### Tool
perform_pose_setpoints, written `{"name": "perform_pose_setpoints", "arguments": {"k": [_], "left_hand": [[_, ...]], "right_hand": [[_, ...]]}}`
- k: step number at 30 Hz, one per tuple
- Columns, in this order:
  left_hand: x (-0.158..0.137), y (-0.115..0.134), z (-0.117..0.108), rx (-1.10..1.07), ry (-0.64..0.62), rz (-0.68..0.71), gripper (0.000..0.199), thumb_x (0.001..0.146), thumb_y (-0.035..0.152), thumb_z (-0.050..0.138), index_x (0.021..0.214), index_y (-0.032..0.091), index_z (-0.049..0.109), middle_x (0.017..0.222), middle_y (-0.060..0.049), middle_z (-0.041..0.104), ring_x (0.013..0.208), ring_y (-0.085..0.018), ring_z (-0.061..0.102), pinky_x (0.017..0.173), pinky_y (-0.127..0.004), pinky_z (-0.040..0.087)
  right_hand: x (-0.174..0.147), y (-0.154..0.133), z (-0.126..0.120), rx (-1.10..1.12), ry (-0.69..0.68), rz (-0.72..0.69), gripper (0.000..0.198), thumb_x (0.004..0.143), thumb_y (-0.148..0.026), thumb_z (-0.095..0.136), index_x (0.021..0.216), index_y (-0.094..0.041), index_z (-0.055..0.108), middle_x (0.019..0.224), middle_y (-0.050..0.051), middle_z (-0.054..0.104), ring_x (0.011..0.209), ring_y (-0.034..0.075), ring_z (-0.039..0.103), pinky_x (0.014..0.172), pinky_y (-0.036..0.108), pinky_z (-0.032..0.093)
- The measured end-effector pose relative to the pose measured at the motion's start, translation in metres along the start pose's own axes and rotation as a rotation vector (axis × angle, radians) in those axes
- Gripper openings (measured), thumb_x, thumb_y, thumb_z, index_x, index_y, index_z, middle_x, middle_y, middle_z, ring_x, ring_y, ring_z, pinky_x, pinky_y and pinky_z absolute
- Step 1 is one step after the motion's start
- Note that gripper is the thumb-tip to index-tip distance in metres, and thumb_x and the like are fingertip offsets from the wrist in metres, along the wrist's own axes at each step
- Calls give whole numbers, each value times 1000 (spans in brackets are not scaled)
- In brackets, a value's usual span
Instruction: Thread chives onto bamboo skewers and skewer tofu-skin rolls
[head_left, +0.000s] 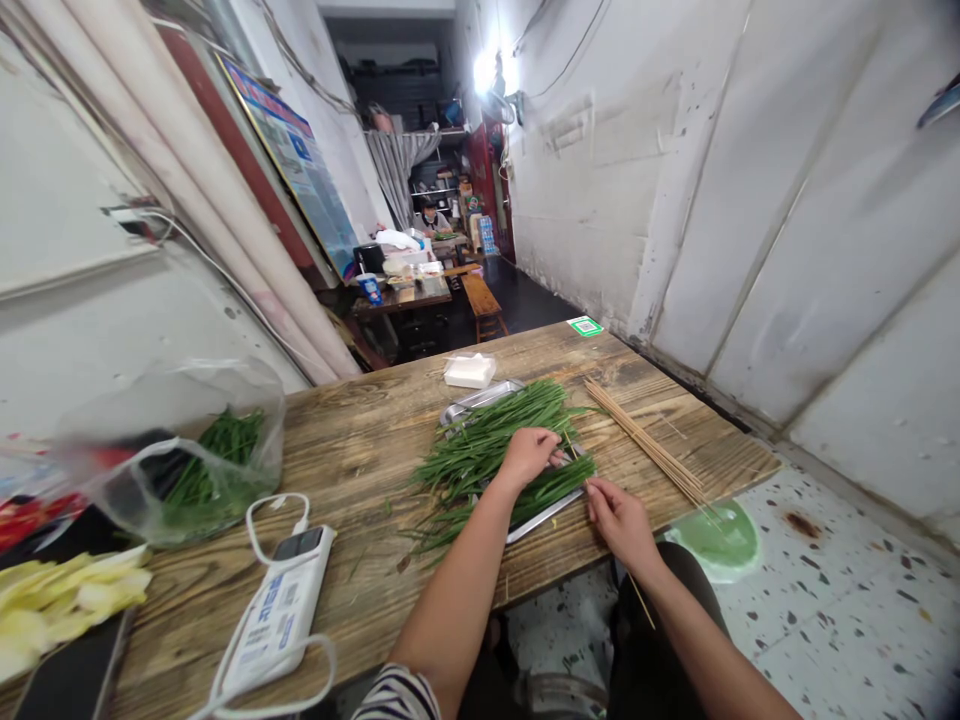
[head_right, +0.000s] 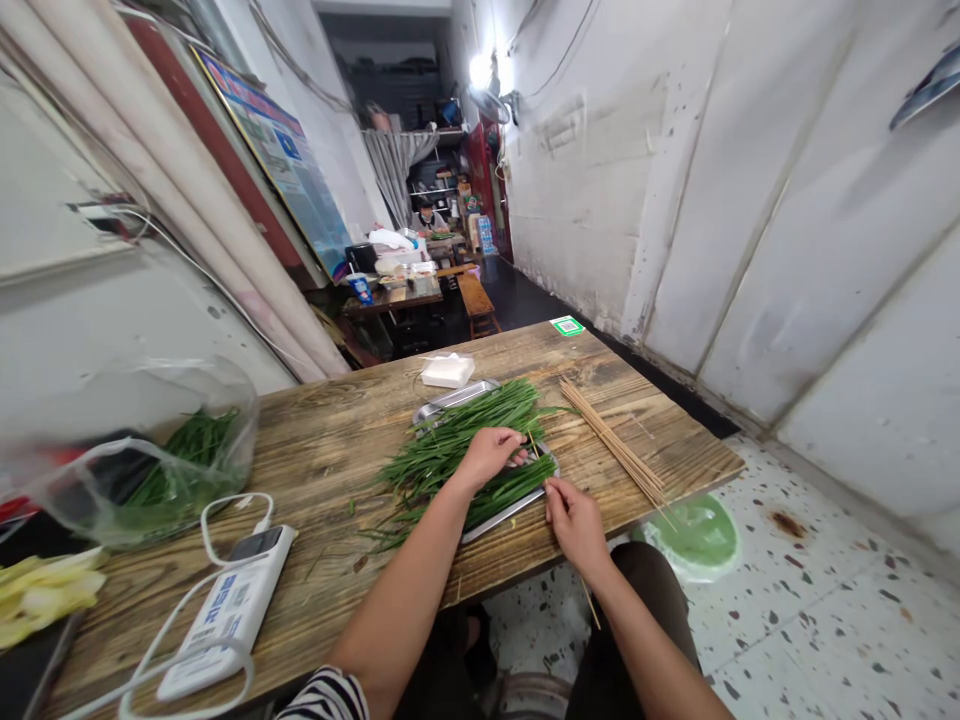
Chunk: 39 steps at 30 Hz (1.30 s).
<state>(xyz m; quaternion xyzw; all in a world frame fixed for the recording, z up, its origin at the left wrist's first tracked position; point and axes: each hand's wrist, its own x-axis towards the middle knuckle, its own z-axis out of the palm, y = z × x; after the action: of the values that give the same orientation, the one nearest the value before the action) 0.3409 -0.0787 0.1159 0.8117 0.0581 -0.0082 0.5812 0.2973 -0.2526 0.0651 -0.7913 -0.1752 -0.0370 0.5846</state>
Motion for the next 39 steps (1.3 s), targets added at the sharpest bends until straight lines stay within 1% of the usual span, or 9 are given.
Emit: {"name": "perform_pose_setpoints", "arguments": {"k": [2, 4, 7, 9, 15, 22, 34, 39], "left_hand": [[1, -1, 0, 3, 52, 37, 20, 84, 17, 49, 84, 9, 68, 72, -8, 71, 57, -10, 64, 57, -19, 50], [2, -1, 0, -22, 77, 63, 22, 86, 16, 46, 89, 8, 67, 74, -8, 72, 58, -10, 64, 59, -20, 51], [3, -2, -1, -50, 69, 83, 25, 87, 14, 43, 99, 8, 65, 71, -6, 71, 55, -9, 63, 57, -20, 51], [4, -4, -1, -47, 56, 99, 25, 87, 13, 44, 101, 8, 64, 69, -5, 70, 54, -8, 62, 56, -19, 50], [5, -6, -1, -23, 45, 140, 25, 86, 13, 44, 101, 8, 64, 71, -5, 70, 56, -9, 62, 59, -21, 51], [4, -5, -2, 70, 62, 183, 24, 86, 14, 45, 97, 8, 66, 73, -6, 71, 60, -10, 64, 62, -22, 51], [2, -3, -2, 115, 85, 212, 25, 85, 13, 45, 96, 8, 67, 76, -6, 71, 61, -10, 64, 65, -22, 51], [3, -6, -3, 119, 107, 263, 23, 84, 15, 48, 95, 10, 68, 77, -6, 71, 63, -11, 64, 66, -23, 51]], "right_hand": [[0, 1, 0, 8, 0, 2, 47, 88, -57, 43, 92, -16, 66, 51, -1, 54, 50, 17, 52, 55, 27, 43], [0, 1, 0, 13, 2, 1, 48, 88, -57, 44, 91, -15, 66, 51, -1, 54, 49, 16, 52, 54, 26, 43], [0, 1, 0, 8, 6, 2, 47, 88, -56, 44, 91, -15, 66, 50, -1, 54, 49, 16, 52, 53, 26, 43], [0, 0, -1, 5, 6, 7, 47, 88, -56, 44, 92, -16, 67, 50, -1, 54, 48, 17, 52, 52, 26, 43], [0, 1, 0, 14, -2, 16, 48, 87, -58, 43, 92, -16, 67, 50, -1, 54, 48, 17, 52, 52, 26, 43], [-1, 4, 1, 33, -1, 19, 46, 88, -54, 45, 93, -14, 67, 51, -1, 54, 48, 16, 52, 52, 25, 42], [-1, 6, 0, 14, -22, 2, 42, 90, -50, 44, 94, -14, 66, 51, -1, 53, 49, 16, 52, 53, 25, 42], [0, 4, -1, 19, -30, 4, 43, 90, -50, 43, 92, -14, 66, 51, -1, 52, 48, 16, 51, 53, 25, 41]]}}
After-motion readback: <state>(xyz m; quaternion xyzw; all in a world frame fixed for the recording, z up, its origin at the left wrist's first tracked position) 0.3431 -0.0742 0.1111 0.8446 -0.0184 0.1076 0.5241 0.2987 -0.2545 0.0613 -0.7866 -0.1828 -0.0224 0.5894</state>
